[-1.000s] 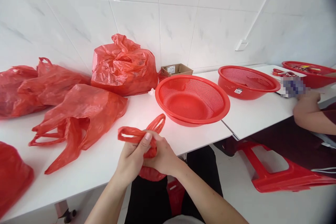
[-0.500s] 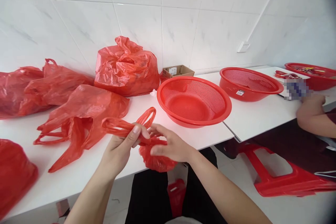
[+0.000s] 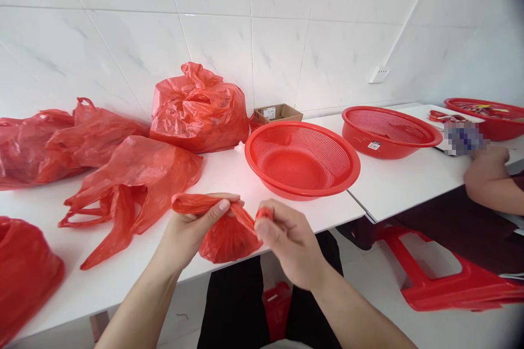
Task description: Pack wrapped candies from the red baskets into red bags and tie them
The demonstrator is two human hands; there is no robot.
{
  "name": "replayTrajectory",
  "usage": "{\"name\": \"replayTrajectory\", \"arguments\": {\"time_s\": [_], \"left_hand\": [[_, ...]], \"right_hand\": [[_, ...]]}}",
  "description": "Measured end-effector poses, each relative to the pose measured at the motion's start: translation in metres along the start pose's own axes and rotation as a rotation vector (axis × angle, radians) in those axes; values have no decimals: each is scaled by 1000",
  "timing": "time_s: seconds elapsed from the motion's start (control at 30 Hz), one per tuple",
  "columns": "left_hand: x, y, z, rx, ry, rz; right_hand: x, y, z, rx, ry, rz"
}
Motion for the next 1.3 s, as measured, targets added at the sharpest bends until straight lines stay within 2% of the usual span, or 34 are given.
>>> {"name": "replayTrajectory", "arguments": {"time_s": [0.1, 0.2, 0.27, 0.33, 0.37, 0.43, 0.5, 0.73, 0.9, 1.0, 1.2, 1.3], "left_hand": [[-3, 7, -4, 95, -45, 20], [-6, 12, -4, 142, -67, 29], [-8, 13, 0, 163, -101, 51], [-8, 13, 4, 179, -156, 54], [-9, 13, 6, 192, -189, 46], [-8, 13, 8, 227, -241, 45], [-7, 12, 9, 275, -249, 93], [-10, -2, 12, 591, -1, 482], [-13, 7, 19, 647, -33, 665], [-15, 16, 15, 717, -92, 671], [-19, 16, 0, 698, -164, 561], [-19, 17, -3, 645, -142, 521]], "right_hand": [[-18, 7, 0, -51, -71, 91], [-17, 18, -7, -188, -100, 226], [-10, 22, -11, -371, 28, 192], [-1, 23, -13, -508, 198, 67], [3, 23, -12, -527, 225, 6], [9, 25, -6, -469, 137, -44], [11, 27, 1, -362, 37, -19], [4, 29, 15, -175, 111, 29], [10, 31, 7, 128, -10, 163], [14, 31, 2, 111, -59, 179], [13, 25, -1, 84, -157, 232], [8, 21, -1, -42, -170, 220]]}}
Point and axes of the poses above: each hand's wrist, its own x-axis towards the middle knuckle, its own z-axis out of the palm, y = z × x, the point moved 1 cm from there along x, towards the middle knuckle, and after that the axes turned 13 degrees about -x, right-handed, at the moved point
